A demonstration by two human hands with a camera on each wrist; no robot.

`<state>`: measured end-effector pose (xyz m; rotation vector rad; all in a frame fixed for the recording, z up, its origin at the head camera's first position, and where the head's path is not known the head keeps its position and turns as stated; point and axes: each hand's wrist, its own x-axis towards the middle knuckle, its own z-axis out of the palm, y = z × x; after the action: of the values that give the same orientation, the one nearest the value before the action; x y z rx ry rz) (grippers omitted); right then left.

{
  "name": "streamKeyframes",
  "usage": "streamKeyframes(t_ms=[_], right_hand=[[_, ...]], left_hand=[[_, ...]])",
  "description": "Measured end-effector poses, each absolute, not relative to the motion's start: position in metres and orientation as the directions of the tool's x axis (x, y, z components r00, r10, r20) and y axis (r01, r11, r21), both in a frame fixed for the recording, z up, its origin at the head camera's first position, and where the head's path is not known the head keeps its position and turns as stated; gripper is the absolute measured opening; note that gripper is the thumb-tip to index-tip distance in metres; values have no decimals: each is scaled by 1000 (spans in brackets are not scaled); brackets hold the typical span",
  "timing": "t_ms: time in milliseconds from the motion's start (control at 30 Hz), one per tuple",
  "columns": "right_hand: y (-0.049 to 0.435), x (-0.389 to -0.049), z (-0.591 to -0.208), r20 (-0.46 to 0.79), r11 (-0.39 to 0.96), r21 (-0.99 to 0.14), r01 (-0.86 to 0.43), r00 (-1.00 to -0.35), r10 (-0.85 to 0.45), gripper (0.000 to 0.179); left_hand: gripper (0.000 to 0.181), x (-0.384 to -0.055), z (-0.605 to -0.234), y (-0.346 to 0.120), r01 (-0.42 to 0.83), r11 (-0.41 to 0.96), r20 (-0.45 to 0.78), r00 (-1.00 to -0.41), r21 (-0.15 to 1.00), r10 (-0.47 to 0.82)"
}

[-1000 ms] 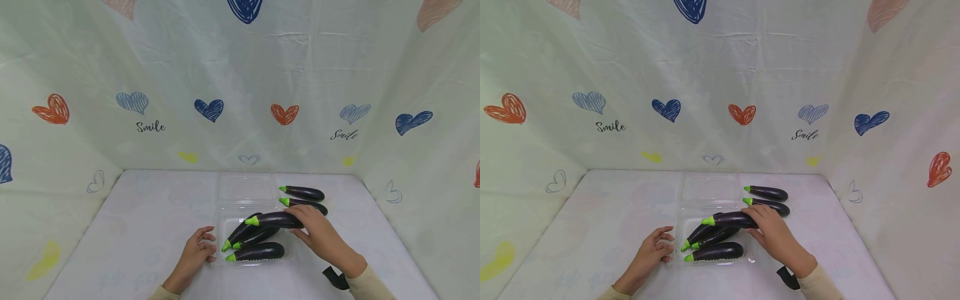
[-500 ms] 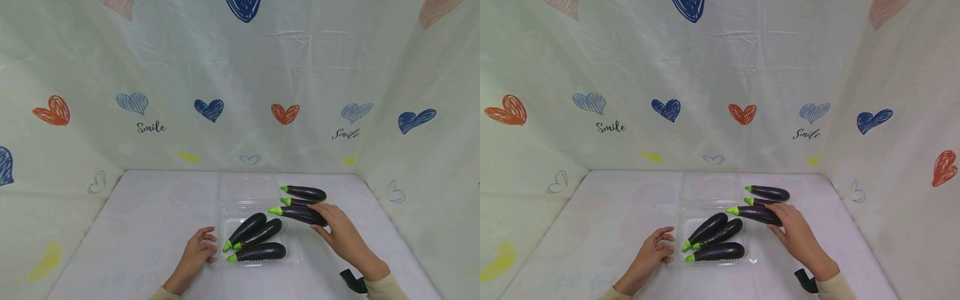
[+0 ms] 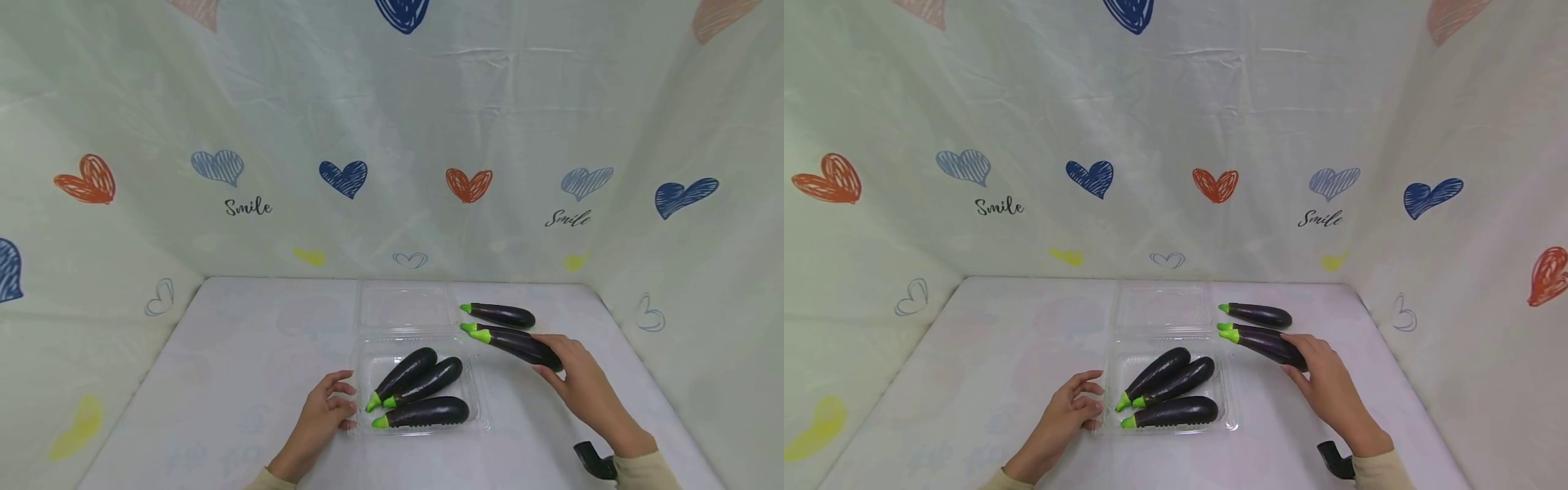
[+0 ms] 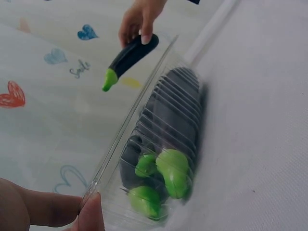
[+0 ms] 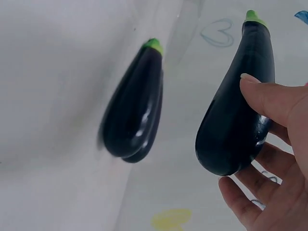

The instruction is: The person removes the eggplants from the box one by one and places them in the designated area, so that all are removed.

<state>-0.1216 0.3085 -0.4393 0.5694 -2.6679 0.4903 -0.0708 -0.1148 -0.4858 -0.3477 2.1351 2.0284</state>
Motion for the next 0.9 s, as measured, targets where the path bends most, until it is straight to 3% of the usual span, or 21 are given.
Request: streamKeyframes(t_ms=[467,900], right_hand=[[322,-121,-455,261,897,-303,-322,-933,-247,58],[321,-128,-471,240,900,-268,-344,-929,-284,50]], left_hand=[[58,-71,-485,-114,-286,47,-284,-958,957,-35],[57,-72,-486,-114,-288,54,-286,-957,956,-46]])
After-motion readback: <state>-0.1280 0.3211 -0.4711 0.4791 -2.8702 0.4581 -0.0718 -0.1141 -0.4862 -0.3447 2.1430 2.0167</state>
